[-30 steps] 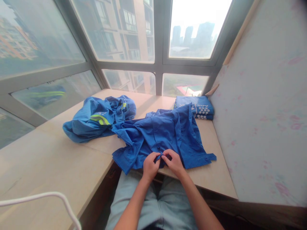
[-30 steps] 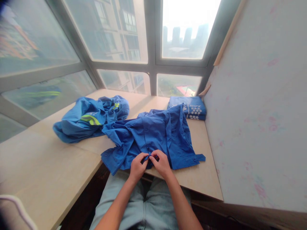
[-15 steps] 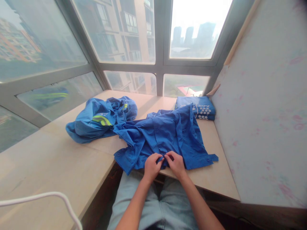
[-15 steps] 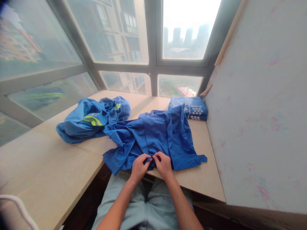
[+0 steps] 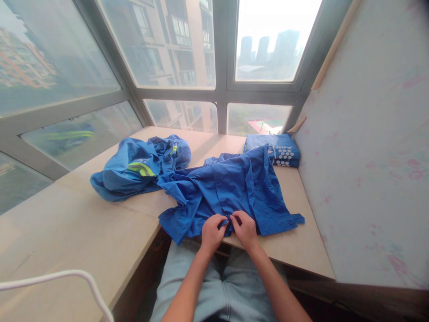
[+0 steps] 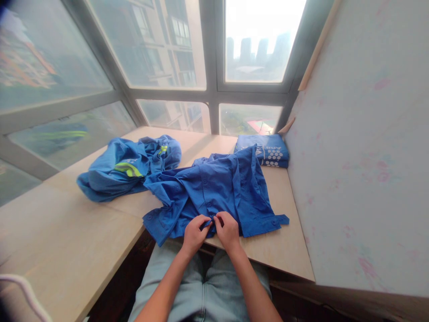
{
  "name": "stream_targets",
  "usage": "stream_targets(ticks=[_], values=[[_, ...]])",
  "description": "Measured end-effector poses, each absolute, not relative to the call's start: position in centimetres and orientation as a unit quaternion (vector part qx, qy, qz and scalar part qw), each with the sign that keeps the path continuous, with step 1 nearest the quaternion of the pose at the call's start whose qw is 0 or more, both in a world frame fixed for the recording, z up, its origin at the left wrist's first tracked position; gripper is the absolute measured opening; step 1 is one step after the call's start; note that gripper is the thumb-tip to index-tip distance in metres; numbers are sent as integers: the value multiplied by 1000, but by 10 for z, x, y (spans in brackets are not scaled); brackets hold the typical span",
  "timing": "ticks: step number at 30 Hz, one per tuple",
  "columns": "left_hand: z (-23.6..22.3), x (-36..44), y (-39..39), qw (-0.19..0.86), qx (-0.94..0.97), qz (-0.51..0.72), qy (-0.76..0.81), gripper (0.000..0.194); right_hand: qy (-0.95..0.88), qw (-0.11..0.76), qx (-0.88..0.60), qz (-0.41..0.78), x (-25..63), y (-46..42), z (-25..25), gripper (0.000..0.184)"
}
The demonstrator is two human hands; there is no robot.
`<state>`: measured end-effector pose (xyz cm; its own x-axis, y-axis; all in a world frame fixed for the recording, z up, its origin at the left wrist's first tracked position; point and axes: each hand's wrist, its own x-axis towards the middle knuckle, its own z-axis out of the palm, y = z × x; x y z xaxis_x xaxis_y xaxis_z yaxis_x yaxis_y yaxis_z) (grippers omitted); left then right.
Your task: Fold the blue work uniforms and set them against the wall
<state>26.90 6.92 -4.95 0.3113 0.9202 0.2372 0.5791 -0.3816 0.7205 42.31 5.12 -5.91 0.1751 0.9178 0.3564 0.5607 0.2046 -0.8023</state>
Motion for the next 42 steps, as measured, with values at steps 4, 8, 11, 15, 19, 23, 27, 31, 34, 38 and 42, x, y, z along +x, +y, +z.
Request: stream_targets(ticks=[4, 8, 11, 15, 19, 23, 27, 31, 34, 38, 42], values=[[-50, 268, 69, 265, 772, 319, 482, 15, -595, 463, -621, 217, 423, 50, -59, 23], [-51, 267, 70, 270, 770, 321, 481, 14, -595, 457, -614, 244, 424, 51, -57, 21], [-51, 267, 70, 275, 770, 324, 476, 14, -602, 451, -603, 265, 425, 52, -56, 19], [-49, 266, 69, 277, 772, 323, 472, 15, -594, 449, -607, 278, 426, 52, -58, 18], [-47, 268, 69, 280, 770, 323, 474, 16, -582, 465, -613, 266, 426, 51, -59, 17], [-48, 270, 68, 278, 763, 324, 486, 16, -551, 495, -618, 262, 425, 51, -61, 17], [-45, 260, 72, 288, 768, 320, 475, 23, -445, 585, -625, 265, 436, 59, -67, 18], [-35, 230, 80, 222, 778, 282, 516, 29, -356, 620, -640, 283, 470, 78, -63, 22], [-23, 213, 86, 157, 789, 252, 538, 34, -429, 550, -674, 242, 486, 90, -47, 17], [-6, 223, 88, 139, 807, 254, 514, 46, -603, 467, -642, 80, 462, 94, -18, 22], [3, 253, 85, 167, 797, 304, 494, 53, -742, 372, -555, 48, 426, 93, -15, 30]])
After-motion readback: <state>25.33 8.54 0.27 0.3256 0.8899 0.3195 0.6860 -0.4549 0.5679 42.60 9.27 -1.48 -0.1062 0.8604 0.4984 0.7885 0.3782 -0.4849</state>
